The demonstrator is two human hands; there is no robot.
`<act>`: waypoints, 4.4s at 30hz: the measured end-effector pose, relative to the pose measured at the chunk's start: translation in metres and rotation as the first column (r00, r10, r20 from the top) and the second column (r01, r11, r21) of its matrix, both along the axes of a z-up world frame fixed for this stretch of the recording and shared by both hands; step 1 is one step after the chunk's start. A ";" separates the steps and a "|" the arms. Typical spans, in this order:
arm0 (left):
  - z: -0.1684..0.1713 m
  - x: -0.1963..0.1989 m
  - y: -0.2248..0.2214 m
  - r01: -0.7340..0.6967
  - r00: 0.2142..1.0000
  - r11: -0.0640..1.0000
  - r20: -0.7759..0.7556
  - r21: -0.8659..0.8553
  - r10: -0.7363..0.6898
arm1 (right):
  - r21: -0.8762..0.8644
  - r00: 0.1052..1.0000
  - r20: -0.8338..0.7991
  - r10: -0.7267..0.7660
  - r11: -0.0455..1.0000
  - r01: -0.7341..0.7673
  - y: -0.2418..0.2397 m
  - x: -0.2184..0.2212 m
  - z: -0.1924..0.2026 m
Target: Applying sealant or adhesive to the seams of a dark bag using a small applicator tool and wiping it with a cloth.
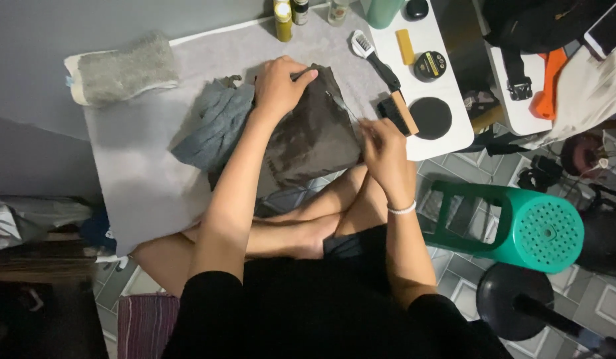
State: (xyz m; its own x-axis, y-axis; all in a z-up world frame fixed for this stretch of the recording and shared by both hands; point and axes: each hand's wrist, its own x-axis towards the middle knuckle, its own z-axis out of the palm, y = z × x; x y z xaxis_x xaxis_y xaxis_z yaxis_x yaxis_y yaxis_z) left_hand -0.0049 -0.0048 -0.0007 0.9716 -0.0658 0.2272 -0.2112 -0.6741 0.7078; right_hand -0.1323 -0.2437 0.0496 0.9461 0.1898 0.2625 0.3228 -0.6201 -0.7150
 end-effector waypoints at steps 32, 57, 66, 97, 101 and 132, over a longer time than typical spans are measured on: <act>-0.015 0.001 0.000 -0.050 0.999 0.993 0.014 0.110 0.048 | -0.025 0.999 -0.039 -0.022 0.999 0.021 -0.018 -0.012 -0.023; -0.003 -0.004 0.001 -0.068 0.995 0.997 -0.074 -0.040 0.065 | 0.053 0.995 -0.005 0.097 0.994 -0.097 0.000 0.013 -0.008; -0.014 -0.008 -0.003 -0.092 0.996 0.989 0.030 0.115 0.089 | 0.084 0.991 0.053 0.125 0.988 -0.129 0.009 0.045 -0.021; -0.044 -0.005 -0.005 -0.162 0.976 0.986 0.154 0.048 0.152 | -0.324 0.995 -0.041 -0.088 0.943 0.070 0.036 -0.001 0.014; -0.034 -0.009 -0.002 -0.115 0.973 0.985 0.216 0.129 0.085 | -0.178 0.997 0.074 -0.021 0.983 0.034 0.040 0.016 -0.009; -0.049 -0.013 0.000 -0.098 0.899 0.992 0.434 0.084 0.052 | -0.218 0.998 0.010 0.066 0.974 -0.063 0.032 -0.016 -0.005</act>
